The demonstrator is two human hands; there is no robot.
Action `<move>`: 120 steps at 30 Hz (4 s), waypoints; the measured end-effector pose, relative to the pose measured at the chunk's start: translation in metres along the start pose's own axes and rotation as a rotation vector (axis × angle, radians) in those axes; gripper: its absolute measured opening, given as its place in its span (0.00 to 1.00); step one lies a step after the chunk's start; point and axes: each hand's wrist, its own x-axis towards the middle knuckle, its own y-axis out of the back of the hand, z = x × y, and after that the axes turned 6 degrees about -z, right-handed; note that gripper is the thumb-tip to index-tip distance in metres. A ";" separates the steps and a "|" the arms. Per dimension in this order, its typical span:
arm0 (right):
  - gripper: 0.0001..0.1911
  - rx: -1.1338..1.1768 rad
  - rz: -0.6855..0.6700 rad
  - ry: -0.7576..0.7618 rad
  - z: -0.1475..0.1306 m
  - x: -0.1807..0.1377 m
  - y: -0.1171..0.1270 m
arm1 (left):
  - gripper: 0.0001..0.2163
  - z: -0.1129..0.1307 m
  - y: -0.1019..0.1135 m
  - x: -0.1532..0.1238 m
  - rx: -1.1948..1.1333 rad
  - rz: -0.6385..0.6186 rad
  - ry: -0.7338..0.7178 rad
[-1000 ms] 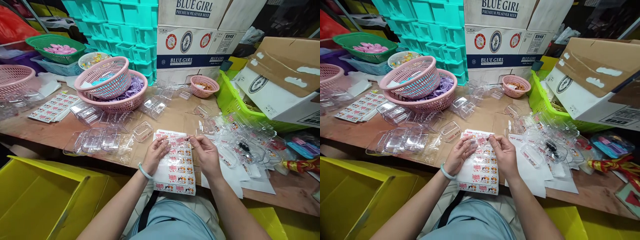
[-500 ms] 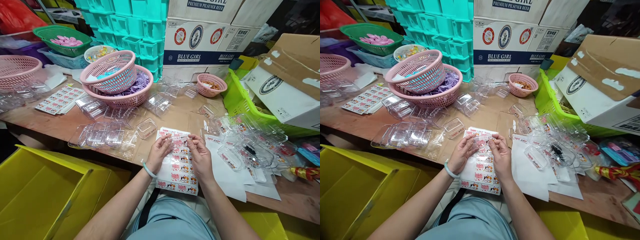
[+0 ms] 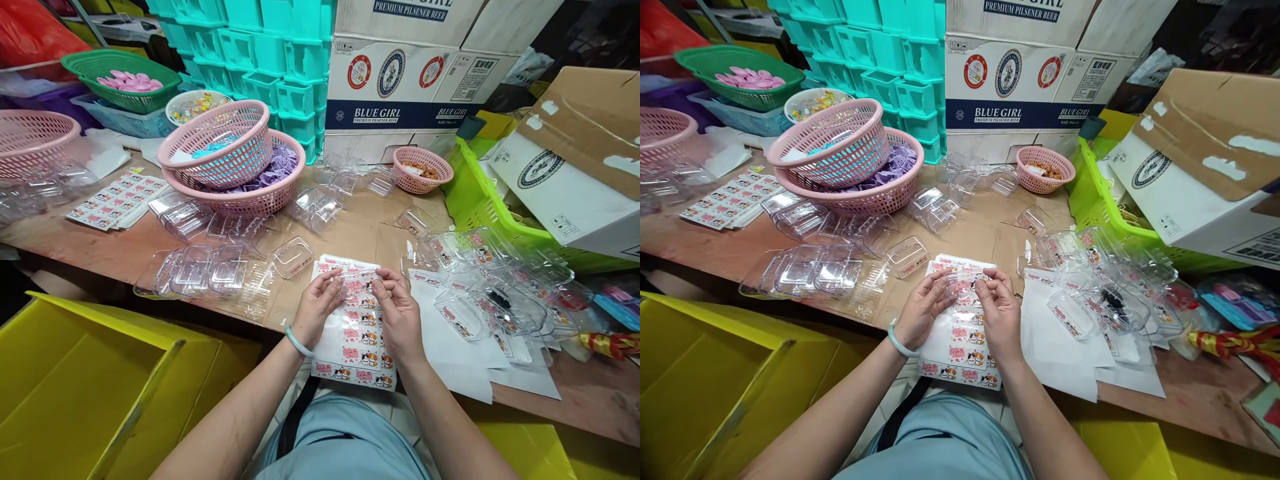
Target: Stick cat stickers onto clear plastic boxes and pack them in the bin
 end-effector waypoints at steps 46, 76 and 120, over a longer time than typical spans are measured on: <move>0.05 -0.209 -0.067 0.353 -0.018 -0.025 -0.001 | 0.18 -0.001 0.000 -0.004 0.007 -0.016 -0.037; 0.09 0.160 -0.025 -0.027 0.005 -0.001 -0.002 | 0.16 -0.001 0.003 -0.002 -0.003 -0.029 -0.019; 0.11 -0.056 -0.018 0.045 0.004 -0.001 0.000 | 0.18 0.001 0.002 -0.001 0.007 -0.026 0.002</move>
